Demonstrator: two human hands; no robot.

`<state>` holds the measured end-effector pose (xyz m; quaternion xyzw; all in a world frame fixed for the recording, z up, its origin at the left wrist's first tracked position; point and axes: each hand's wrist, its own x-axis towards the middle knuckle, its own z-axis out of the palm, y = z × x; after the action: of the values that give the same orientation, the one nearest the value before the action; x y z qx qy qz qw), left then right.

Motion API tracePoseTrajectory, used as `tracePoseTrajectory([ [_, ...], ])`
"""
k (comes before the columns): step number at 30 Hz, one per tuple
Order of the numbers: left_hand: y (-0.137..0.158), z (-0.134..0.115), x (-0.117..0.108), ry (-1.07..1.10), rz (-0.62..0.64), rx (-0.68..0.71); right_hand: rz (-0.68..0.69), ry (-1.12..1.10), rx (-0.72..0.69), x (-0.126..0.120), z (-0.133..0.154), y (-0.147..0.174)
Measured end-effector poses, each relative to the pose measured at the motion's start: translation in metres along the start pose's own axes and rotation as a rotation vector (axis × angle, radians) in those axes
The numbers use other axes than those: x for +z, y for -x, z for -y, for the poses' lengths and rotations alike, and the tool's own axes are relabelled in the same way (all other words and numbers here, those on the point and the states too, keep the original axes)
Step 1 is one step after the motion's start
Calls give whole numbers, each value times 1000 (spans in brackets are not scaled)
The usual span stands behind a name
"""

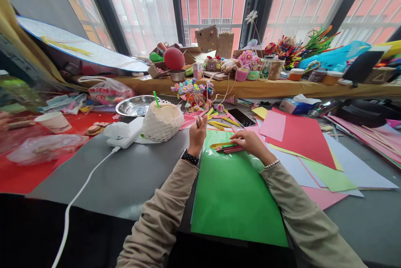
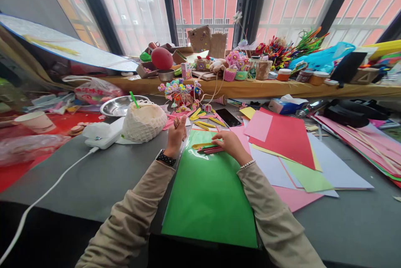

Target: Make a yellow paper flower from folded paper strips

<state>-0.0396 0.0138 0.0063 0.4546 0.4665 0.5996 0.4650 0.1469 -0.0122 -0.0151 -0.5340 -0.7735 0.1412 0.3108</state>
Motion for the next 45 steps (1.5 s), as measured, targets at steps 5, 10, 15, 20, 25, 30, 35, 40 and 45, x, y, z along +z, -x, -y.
tracePoseTrajectory([
  [5,1,6,2,-124,64,-40,46,103,-46,5,4,0],
  [10,0,10,2,-221,117,-44,41,142,-41,9,6,-1],
  [15,3,10,2,-302,140,71,-287,63,88,5,9,1],
  [20,8,4,6,-356,313,122,-365,-245,157,5,20,3],
  [25,8,5,6,-485,308,228,-257,-320,39,11,23,1],
  [30,4,7,2,-600,241,282,-23,-89,9,-1,8,-2],
  [35,3,7,0,-661,228,270,209,86,-15,-8,-3,-2],
  [40,3,6,-1,-710,194,233,221,122,-41,-4,3,-2],
  [45,2,5,-2,-744,126,242,0,68,49,-11,3,-1],
])
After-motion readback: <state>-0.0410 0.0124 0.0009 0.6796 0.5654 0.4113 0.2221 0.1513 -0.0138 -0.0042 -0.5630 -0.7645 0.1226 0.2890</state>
